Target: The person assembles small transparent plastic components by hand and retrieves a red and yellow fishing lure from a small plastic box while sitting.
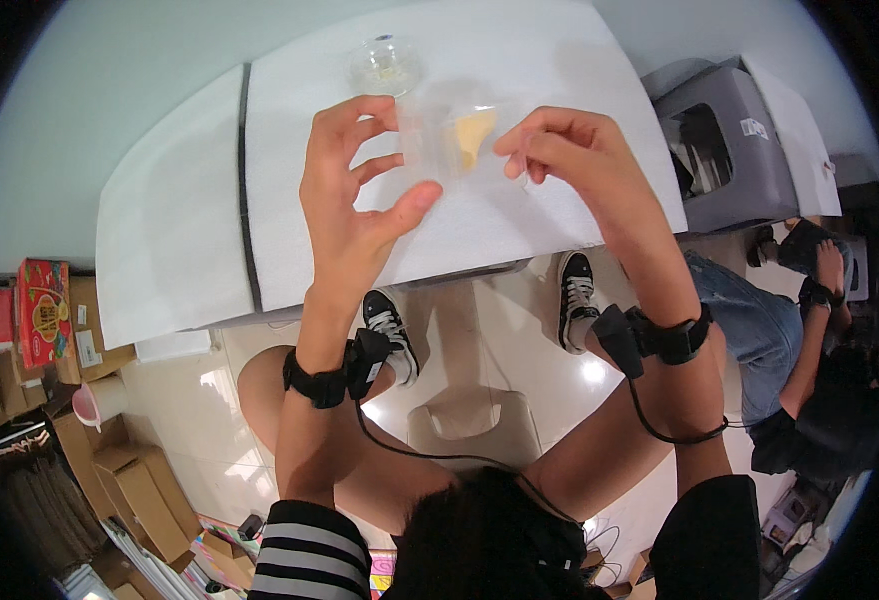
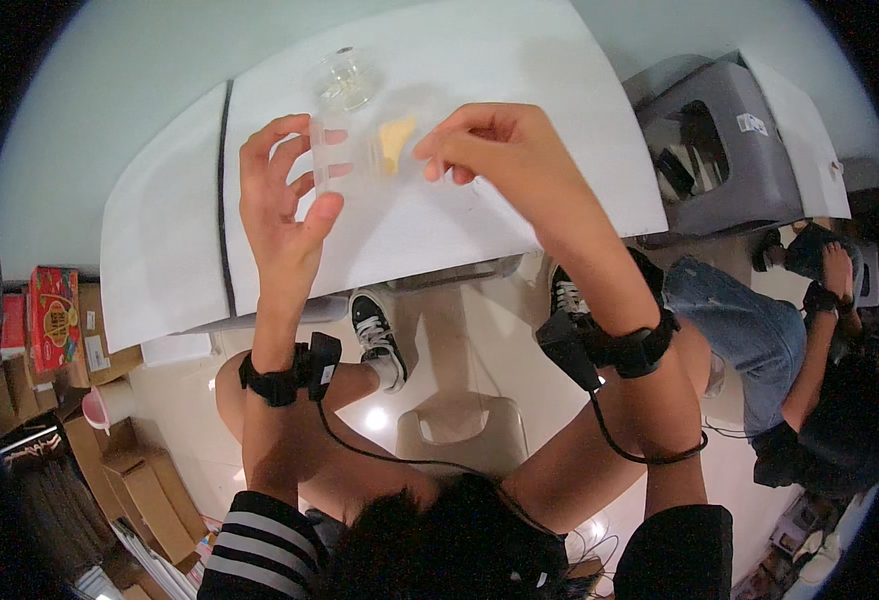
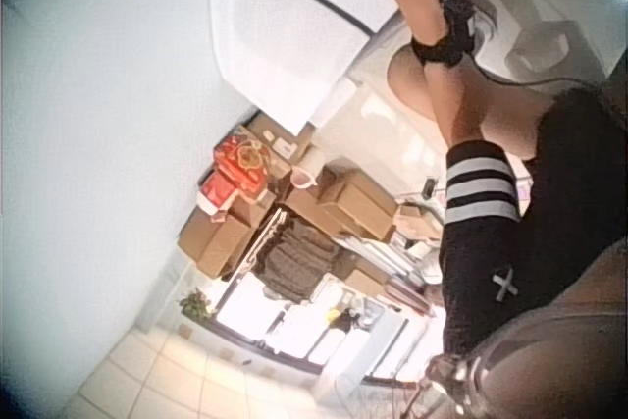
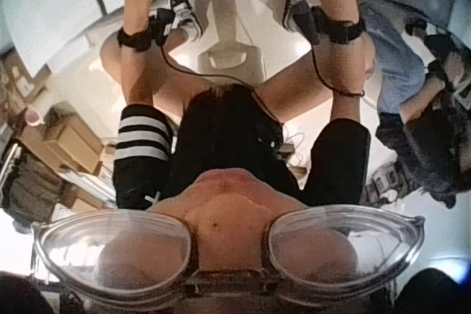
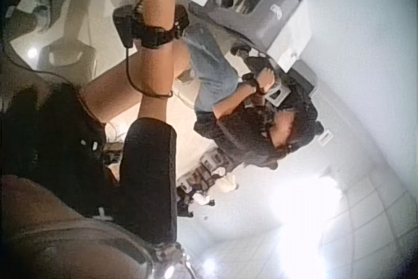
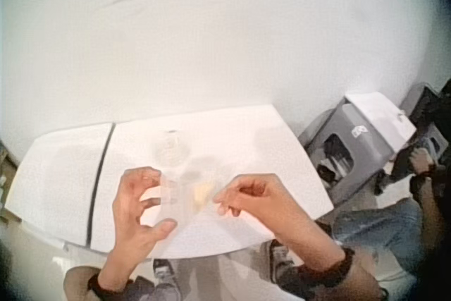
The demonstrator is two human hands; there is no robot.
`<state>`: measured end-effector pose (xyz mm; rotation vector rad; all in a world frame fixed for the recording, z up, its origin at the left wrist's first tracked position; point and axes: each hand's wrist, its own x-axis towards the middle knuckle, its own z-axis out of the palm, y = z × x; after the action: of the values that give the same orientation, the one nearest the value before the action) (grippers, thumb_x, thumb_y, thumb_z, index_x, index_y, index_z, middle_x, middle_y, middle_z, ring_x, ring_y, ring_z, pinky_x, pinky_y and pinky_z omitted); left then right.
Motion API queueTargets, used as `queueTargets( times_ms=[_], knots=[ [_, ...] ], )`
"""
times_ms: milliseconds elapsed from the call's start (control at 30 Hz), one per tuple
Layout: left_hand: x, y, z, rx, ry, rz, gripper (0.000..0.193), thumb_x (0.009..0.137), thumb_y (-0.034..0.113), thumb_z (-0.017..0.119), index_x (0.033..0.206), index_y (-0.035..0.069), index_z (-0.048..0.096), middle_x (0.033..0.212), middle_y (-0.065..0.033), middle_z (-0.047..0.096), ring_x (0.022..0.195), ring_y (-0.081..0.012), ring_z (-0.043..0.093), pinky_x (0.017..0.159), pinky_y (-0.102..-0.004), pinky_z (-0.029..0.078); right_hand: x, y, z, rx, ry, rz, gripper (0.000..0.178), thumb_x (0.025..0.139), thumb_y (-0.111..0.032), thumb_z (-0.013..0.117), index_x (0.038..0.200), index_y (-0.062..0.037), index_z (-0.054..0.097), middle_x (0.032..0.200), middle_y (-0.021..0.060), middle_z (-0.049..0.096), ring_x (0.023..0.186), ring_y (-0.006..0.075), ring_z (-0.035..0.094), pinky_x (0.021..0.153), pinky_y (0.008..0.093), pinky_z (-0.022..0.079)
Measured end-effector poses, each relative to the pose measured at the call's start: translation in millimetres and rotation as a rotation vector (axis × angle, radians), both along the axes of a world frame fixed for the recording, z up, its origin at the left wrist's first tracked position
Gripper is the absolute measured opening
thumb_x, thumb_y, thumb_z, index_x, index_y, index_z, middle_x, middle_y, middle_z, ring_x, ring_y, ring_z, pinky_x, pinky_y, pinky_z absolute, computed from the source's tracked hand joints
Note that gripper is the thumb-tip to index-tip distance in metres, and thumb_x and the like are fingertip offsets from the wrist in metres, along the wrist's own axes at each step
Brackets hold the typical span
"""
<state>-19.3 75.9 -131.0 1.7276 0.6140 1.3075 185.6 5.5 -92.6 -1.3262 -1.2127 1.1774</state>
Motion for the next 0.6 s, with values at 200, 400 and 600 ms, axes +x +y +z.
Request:
queueTargets(
  times_ms=[200, 400, 600],
  knots=[
    [-1.4, -3.5, 7.7, -0.199, -0.021, -0.065, 0.046, 0.081, 0.004, 0.068, 0.121, 0.004, 0.045, 0.126, -0.0091, 0.048, 0.099, -0.0181, 0.060, 0.071, -0.0284, 0.054, 7.7, 3.1, -3.6, -0.025, 0.092, -0.031, 0.028, 0.091, -0.021, 0.052, 0.093, 0.0019, 0.068, 0.077, 0.0042, 0.063, 0.071, 0.0084, 0.050, 0.075, 0.0226, 0.042],
    [6.3, 0.7, 10.8, -0.254, 0.094, -0.057, 0.033, 0.085, 0.002, 0.059, 0.117, 0.001, 0.049, 0.115, -0.0088, 0.054, 0.094, -0.0167, 0.059, 0.067, -0.0280, 0.050, 9.8, 2.2, -1.3, 0.055, 0.091, -0.001, 0.025, 0.090, -0.019, 0.053, 0.090, 0.0022, 0.067, 0.076, 0.0044, 0.062, 0.069, 0.0081, 0.048, 0.073, 0.0230, 0.041],
    [20.0, -2.8, 2.8, -0.276, 0.187, -0.017, 0.028, 0.087, 0.006, 0.061, 0.114, 0.003, 0.056, 0.109, -0.0044, 0.060, 0.091, -0.0127, 0.058, 0.070, -0.0249, 0.046, 12.9, -6.2, 5.4, 0.067, 0.051, 0.020, 0.019, 0.089, -0.014, 0.056, 0.092, 0.0008, 0.066, 0.080, 0.0044, 0.064, 0.069, 0.0078, 0.047, 0.070, 0.0220, 0.040]
  ],
)
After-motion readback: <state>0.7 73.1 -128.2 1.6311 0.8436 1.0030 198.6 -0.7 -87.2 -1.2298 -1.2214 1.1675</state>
